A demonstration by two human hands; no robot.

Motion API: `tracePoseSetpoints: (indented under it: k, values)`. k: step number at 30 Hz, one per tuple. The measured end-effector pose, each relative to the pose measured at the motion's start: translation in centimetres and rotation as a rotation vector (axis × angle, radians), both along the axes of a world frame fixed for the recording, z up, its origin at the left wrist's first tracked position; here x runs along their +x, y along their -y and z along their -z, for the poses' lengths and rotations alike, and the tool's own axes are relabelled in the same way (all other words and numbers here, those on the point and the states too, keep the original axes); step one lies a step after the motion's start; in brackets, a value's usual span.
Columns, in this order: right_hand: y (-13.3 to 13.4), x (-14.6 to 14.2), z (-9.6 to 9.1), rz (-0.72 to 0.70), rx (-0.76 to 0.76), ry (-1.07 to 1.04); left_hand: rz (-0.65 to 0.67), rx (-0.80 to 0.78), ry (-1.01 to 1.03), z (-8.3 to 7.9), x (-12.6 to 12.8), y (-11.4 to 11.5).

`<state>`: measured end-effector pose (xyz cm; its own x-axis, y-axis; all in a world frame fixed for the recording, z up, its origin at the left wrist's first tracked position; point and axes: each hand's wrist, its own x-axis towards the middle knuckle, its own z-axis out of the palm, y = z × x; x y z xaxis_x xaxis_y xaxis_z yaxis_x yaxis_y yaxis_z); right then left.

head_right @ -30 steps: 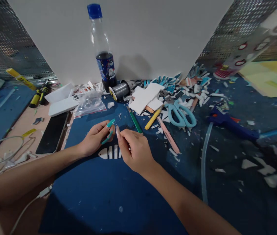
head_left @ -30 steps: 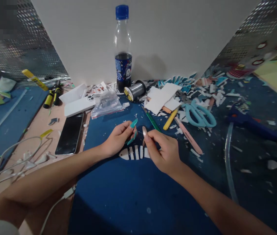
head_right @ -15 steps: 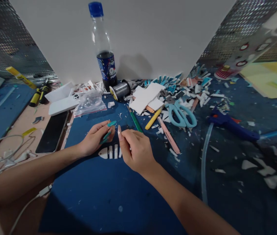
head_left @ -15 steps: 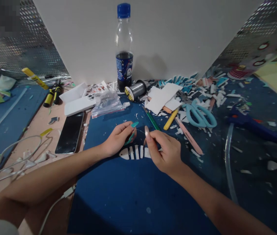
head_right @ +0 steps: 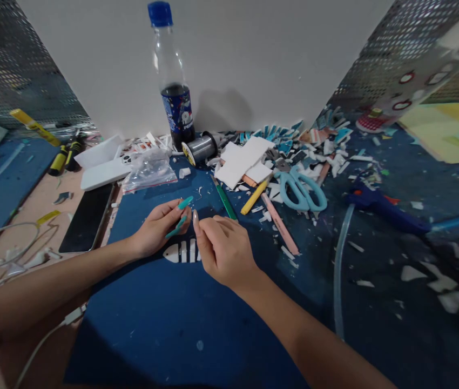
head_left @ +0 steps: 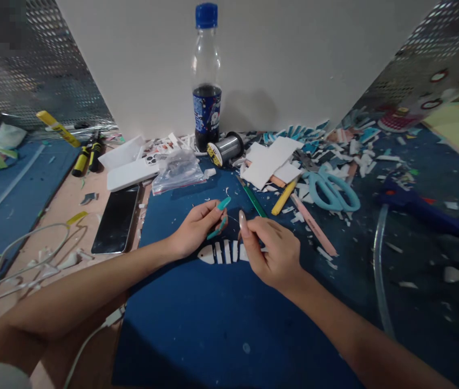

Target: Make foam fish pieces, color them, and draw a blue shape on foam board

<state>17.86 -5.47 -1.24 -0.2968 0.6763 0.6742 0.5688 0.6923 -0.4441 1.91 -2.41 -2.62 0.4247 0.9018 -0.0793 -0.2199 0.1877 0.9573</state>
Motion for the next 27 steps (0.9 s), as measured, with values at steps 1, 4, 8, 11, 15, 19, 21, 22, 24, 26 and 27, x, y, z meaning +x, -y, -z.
tracePoseSetpoints:
  k: [1,4,8,11,15,19,21,22,24,26,27]
  values:
    - [0.0,0.0,0.04,0.001,0.0,0.001,-0.002,-0.002,-0.002,-0.03,0.01,0.0]
    - [-0.01,0.0,0.13,0.001,0.002,0.001,-0.001,-0.008,-0.008,-0.1,0.0,0.03]
    - [-0.06,-0.03,0.12,-0.015,-0.003,0.005,0.006,0.004,-0.029,-0.01,-0.07,0.07]
    - [-0.1,-0.05,0.12,-0.02,-0.001,0.007,0.007,0.008,-0.038,0.07,-0.1,0.08]
    - [-0.16,-0.02,0.18,-0.025,0.0,0.008,-0.001,0.002,-0.049,0.16,-0.06,0.11]
    - [-0.13,-0.02,0.12,-0.021,-0.007,0.015,-0.009,0.025,-0.061,0.27,-0.03,0.11]
    - [-0.08,-0.04,0.06,-0.013,-0.007,0.019,-0.012,0.028,-0.062,0.27,-0.03,0.1]
    - [-0.05,-0.05,0.03,-0.007,-0.006,0.021,-0.013,0.024,-0.059,0.25,-0.03,0.09]
    - [-0.01,-0.07,0.0,0.001,-0.003,0.024,-0.014,0.016,-0.048,0.18,-0.03,0.07]
    - [-0.01,-0.07,0.01,0.006,0.002,0.025,-0.013,0.009,-0.038,0.12,-0.03,0.05]
    - [-0.02,-0.06,0.03,0.006,0.004,0.025,-0.014,0.007,-0.035,0.11,-0.03,0.04]
